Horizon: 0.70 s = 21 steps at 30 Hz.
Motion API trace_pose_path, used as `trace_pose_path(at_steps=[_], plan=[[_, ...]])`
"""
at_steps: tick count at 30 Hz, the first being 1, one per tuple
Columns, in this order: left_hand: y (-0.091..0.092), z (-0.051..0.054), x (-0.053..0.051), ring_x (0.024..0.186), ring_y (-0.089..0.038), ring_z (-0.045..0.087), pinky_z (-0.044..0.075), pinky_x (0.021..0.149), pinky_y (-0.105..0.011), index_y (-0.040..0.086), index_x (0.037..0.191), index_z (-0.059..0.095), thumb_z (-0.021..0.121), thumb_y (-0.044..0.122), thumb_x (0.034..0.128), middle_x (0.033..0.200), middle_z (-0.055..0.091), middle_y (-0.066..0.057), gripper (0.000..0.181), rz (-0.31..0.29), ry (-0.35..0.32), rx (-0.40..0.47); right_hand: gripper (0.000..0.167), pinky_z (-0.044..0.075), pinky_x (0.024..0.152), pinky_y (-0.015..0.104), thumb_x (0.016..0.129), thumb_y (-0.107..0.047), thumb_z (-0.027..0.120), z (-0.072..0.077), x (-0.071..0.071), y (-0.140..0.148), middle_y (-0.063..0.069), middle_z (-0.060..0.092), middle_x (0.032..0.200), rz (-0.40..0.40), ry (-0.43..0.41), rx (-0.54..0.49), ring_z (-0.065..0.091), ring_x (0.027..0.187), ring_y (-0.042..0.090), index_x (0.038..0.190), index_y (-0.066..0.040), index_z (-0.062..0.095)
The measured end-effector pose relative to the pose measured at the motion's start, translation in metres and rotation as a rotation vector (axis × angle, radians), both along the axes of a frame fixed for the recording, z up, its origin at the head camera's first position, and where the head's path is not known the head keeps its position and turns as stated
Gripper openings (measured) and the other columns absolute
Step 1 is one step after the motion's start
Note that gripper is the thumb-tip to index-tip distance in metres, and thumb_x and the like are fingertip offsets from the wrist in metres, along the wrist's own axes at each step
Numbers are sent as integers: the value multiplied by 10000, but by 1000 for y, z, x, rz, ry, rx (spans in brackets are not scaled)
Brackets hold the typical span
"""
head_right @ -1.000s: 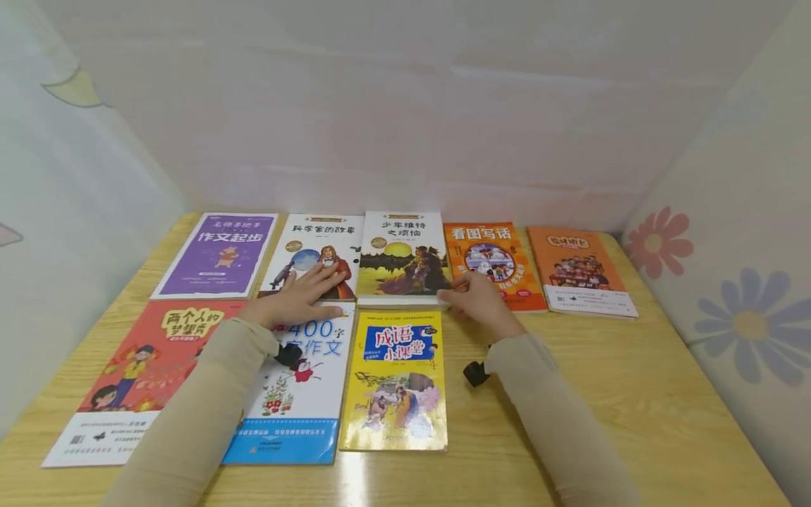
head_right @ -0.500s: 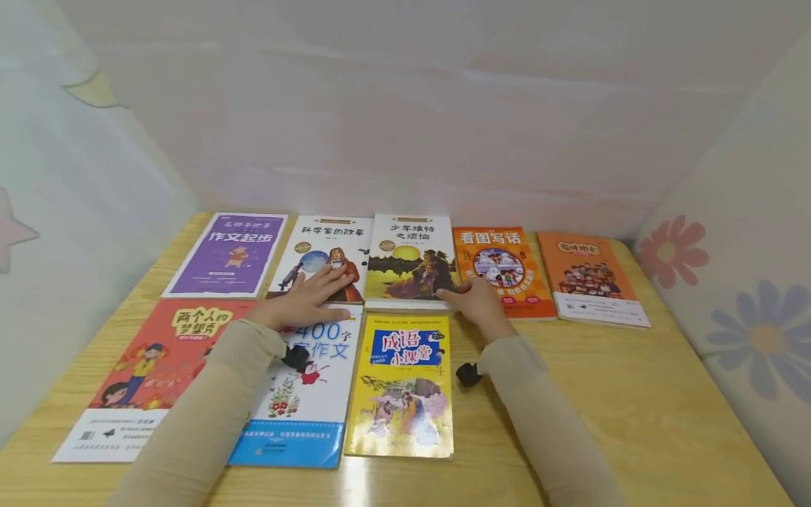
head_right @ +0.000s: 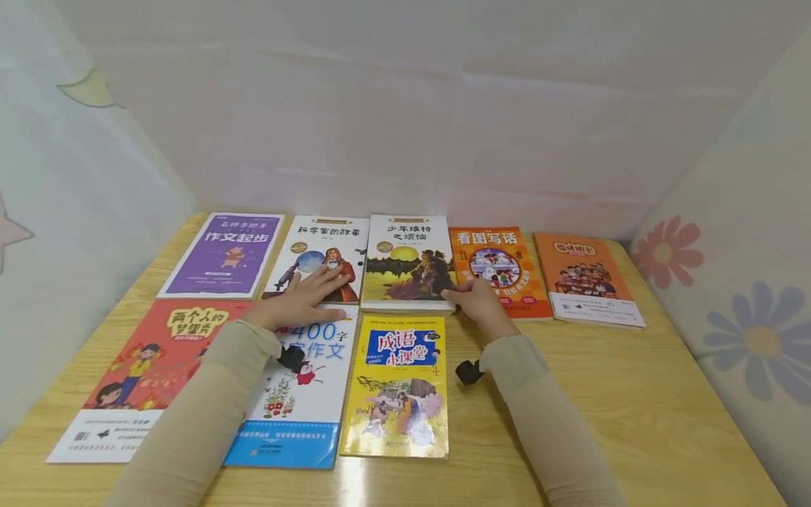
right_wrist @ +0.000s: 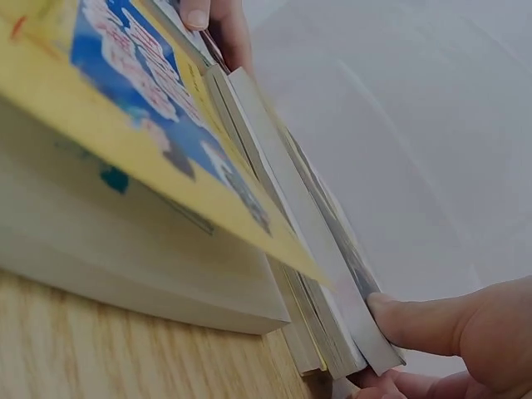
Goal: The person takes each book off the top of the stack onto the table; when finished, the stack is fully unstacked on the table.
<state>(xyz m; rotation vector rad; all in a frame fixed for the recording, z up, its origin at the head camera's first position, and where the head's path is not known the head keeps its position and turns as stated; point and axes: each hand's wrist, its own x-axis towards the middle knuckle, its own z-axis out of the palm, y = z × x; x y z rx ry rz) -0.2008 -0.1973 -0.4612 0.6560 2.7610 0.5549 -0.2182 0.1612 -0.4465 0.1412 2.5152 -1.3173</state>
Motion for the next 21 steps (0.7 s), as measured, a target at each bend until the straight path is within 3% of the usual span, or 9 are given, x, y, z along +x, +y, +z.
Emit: trace_pose_path(at_steps=[4,7,9,14,18,21], plan=[[0,0,-1,1555,-337,-57,-97,1172,-684,214,1638,199,564,577,981,1706,62,-57,835,3,8,8,508,511,641,270,1000,-266,670,5,-5,5,80,629,846,0,-30,-74,531,645,158,1374,43,520],[-2,1,-2,1554,-341,-62,-97,1169,-691,205,1638,199,565,578,979,1706,59,-63,841,4,8,12,568,529,670,261,1001,-256,669,14,-8,7,104,637,950,-3,-90,-147,545,703,168,1446,28,460],[-3,2,-3,1554,-345,-64,-97,1167,-693,203,1638,198,564,579,979,1707,57,-64,843,4,14,14,587,536,702,255,997,-246,674,22,-10,8,107,615,1032,-19,-112,-191,552,760,170,1461,26,439],[-2,3,-5,1552,-350,-68,-103,1166,-692,200,1637,201,569,587,974,1707,53,-70,852,-2,9,17,443,581,843,262,1009,-165,640,31,-17,4,100,557,1198,-93,-149,-376,621,934,177,1382,29,500],[-2,1,-4,1554,-333,-77,-105,1167,-689,218,1639,195,569,610,963,1708,49,-54,866,1,-5,7,372,562,960,345,1046,-186,579,27,-25,2,112,497,1298,-151,-230,-555,605,1087,230,1386,-45,524],[-2,-2,-4,1555,-316,-82,-105,1172,-681,234,1639,193,564,624,959,1709,56,-38,868,4,-5,1,444,572,935,349,1053,-235,571,22,-30,-2,137,476,1414,-152,-256,-576,586,1140,242,1454,-68,482]])
